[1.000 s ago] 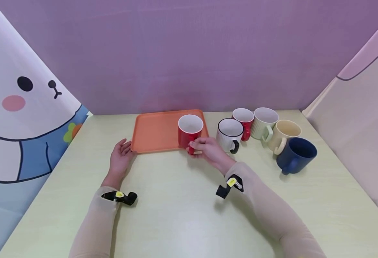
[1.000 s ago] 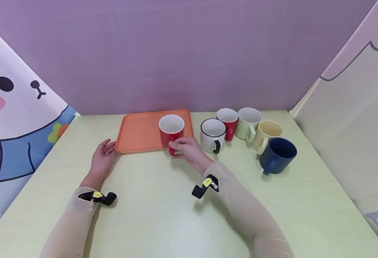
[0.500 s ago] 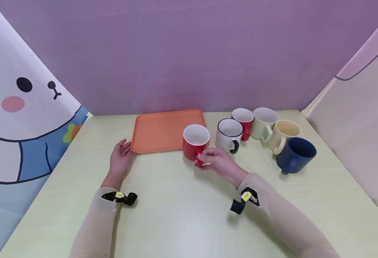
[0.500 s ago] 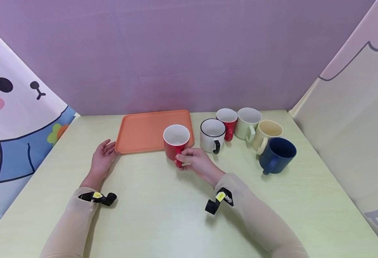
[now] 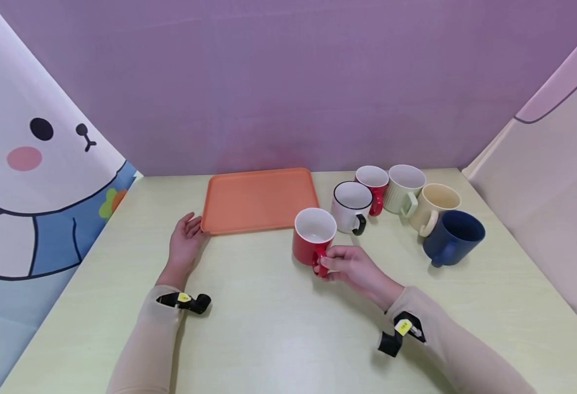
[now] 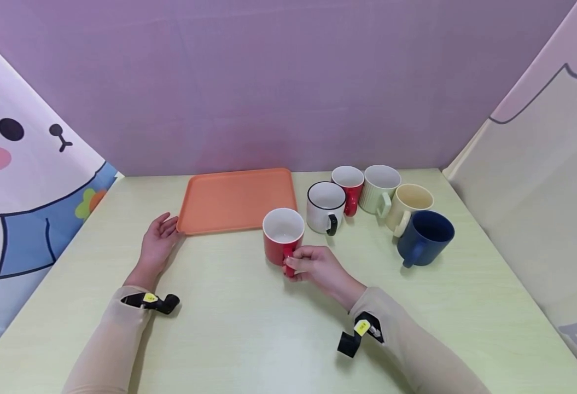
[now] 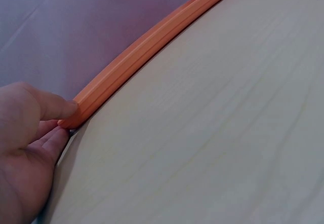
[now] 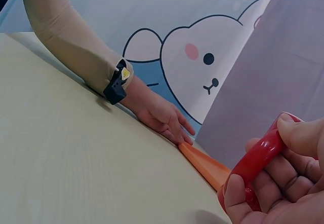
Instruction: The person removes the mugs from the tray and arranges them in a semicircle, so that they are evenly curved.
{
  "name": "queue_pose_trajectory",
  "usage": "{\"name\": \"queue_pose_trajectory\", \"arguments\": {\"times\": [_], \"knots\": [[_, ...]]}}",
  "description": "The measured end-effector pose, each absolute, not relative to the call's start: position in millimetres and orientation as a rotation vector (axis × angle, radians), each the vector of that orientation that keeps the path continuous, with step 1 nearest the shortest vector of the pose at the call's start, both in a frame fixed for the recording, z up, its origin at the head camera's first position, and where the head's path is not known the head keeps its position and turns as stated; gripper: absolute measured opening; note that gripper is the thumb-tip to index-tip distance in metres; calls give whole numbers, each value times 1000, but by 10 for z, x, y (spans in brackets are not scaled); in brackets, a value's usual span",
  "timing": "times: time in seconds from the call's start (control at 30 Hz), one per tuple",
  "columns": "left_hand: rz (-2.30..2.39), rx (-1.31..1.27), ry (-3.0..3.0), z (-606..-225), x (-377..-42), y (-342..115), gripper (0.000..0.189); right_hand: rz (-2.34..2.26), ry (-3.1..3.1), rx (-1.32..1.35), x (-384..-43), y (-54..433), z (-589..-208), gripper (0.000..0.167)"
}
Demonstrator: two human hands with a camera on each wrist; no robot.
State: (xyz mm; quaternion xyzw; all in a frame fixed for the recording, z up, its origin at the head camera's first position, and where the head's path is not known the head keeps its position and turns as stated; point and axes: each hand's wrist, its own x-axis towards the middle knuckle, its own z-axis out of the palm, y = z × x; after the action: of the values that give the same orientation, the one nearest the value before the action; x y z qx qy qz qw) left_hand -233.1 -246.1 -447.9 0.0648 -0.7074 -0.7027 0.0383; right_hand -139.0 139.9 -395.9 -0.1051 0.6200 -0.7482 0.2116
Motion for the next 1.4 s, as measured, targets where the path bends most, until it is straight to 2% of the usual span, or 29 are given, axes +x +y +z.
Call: {"name": "queue_pose_trajectory", "arguments": {"times": [0.53,0.93,1.4], "knots": [[-2168,193,-2151,-4494,-2340,-2486,71,-2038,1653,-428,-1036,1857,-3896,22],[-2199,188,-2109,-4504,-2347,-2472,72,-2055,1644,-461,-833,2255,-3951,31],[-2199,196,-2117,-4501,-2350,-2470,72,-2293,1673,-415,-657,2738,-4078,39]]}}
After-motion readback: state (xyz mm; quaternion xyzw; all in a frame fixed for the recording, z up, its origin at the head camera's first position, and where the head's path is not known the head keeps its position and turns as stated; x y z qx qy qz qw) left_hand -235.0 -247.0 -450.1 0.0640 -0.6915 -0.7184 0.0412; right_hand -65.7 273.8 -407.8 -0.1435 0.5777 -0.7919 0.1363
